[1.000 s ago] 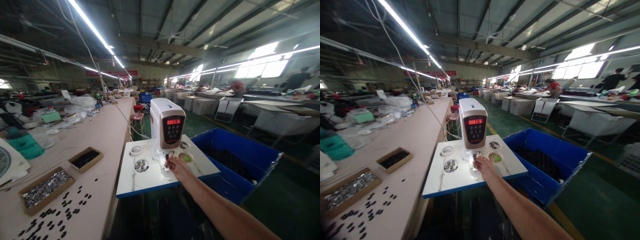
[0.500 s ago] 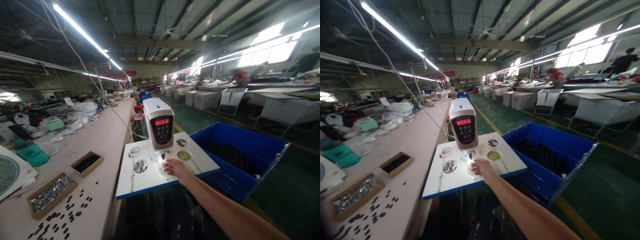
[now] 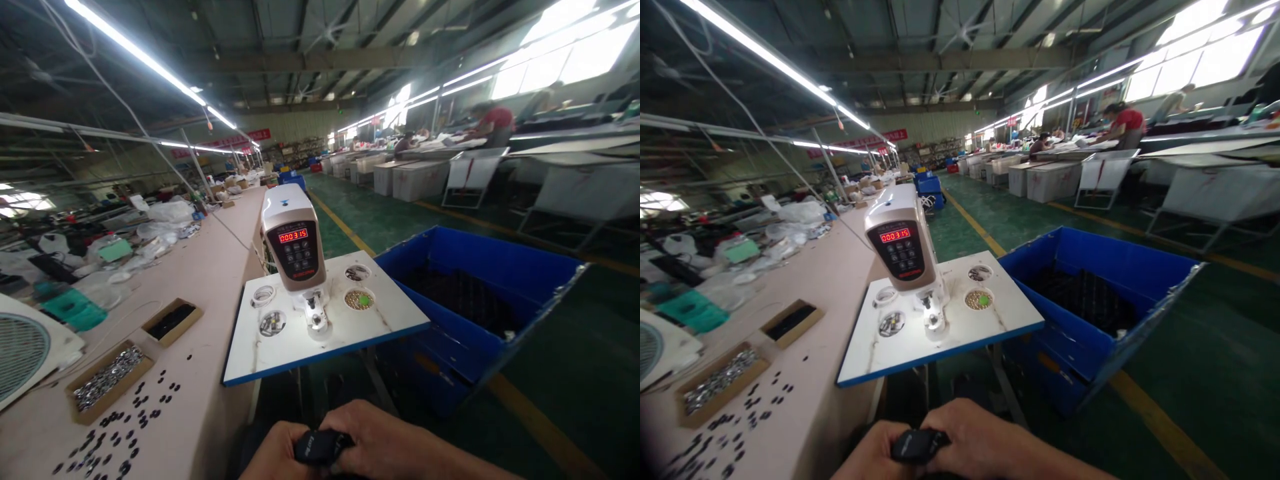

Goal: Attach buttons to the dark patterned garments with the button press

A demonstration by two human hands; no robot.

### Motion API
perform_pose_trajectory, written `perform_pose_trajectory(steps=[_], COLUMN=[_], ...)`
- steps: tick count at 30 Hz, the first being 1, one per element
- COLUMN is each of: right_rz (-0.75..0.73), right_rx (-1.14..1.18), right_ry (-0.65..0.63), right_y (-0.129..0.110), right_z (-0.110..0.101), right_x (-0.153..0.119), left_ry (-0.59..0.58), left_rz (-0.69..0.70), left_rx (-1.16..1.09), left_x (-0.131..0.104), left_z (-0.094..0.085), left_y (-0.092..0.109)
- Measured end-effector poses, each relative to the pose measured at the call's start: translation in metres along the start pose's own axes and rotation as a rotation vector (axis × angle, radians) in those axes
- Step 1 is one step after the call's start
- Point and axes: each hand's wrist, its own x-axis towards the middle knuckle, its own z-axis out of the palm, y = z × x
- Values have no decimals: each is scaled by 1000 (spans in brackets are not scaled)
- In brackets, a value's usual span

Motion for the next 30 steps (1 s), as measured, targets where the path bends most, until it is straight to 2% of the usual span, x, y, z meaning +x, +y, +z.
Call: perform_pose_trajectory(steps=[3, 7, 11, 15, 19, 23, 25, 30], right_rz=[50, 120, 142, 124, 189, 223, 219, 144], right_rx=[77, 211, 222, 152, 33, 29, 39, -2], right_ry=[82, 211, 315, 302, 307, 224, 213, 286], right_y=[11, 17, 17, 18, 30, 45, 50, 57], right_z=[-5, -7, -17, -33, -40, -49, -58, -87], right_x=[1, 11, 22, 27, 36, 49, 58, 89], left_ry=[-72, -26, -39, -22, -20, -12, 2, 60], left_rz=[41, 88, 105, 85, 54, 27, 39, 91], left_rx=[18, 18, 15, -10, 21, 54, 69, 56], left_x=[9, 22, 45, 66, 80, 92, 99, 121], left_z=[-4, -13, -24, -34, -44, -54, -59, -79], left_y=[13, 25, 36, 41, 41, 42, 47, 67])
